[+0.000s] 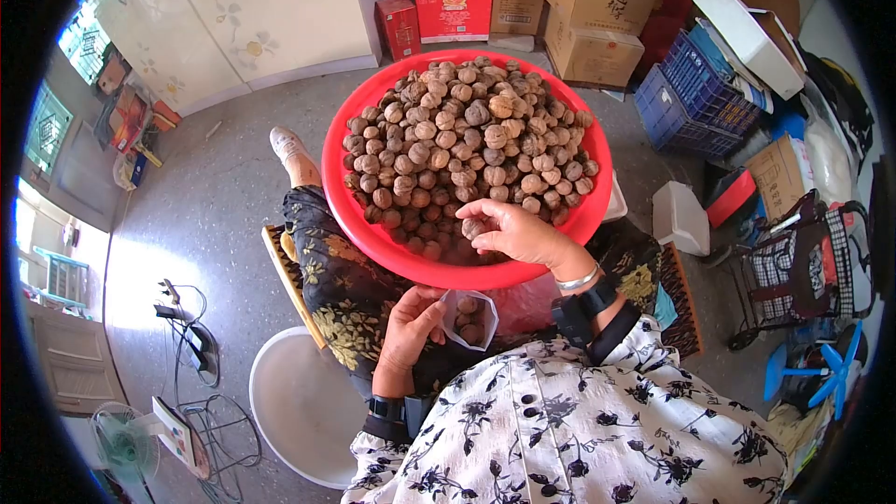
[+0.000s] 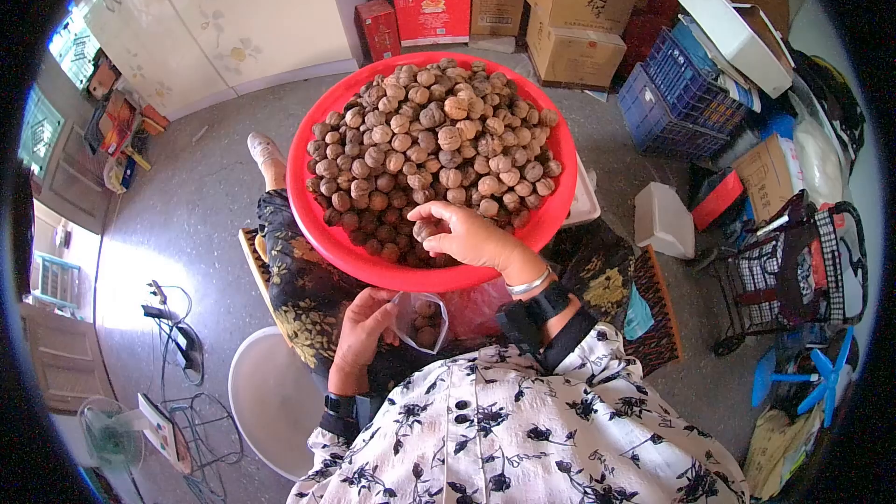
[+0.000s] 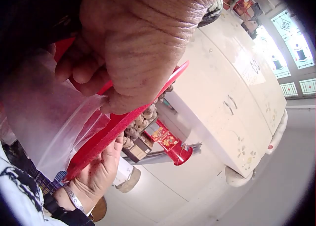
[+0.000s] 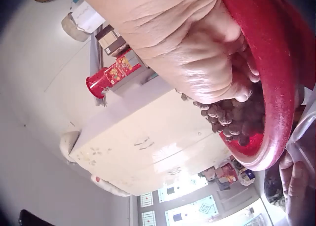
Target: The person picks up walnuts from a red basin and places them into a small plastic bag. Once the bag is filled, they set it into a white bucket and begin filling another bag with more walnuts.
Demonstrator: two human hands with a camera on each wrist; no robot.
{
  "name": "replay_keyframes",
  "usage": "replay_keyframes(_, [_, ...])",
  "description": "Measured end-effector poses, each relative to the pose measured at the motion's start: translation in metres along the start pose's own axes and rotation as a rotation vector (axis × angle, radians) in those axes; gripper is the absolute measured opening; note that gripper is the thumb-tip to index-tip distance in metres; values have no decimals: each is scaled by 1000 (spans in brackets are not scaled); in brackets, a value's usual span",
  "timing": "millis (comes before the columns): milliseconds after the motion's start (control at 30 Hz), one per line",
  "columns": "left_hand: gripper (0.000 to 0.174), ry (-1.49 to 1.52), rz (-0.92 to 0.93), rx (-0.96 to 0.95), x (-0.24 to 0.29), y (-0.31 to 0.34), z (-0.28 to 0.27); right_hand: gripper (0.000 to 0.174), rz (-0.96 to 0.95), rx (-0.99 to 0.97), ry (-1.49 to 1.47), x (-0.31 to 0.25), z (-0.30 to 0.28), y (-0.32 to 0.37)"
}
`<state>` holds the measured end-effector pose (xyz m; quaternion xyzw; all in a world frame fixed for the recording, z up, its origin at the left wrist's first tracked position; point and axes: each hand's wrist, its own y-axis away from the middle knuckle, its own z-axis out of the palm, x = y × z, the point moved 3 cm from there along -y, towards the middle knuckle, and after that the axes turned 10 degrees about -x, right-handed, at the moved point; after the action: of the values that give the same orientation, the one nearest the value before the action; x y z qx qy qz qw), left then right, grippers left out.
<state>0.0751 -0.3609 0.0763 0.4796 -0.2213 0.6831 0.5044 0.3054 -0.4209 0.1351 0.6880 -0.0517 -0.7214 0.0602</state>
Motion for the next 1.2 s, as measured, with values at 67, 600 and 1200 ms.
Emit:
replay_keyframes(67, [13,4,7,4,0,0,0,33,-12,-11,2,0,0,0])
replay_keyframes(600, [12,-6,-18,50,-2,-3,-1,36,-92,-363,175,-45,42,26])
replay_keyframes(1200, [13,-1,8,46,2,-2,3,21,132,257,619,6,6,-1])
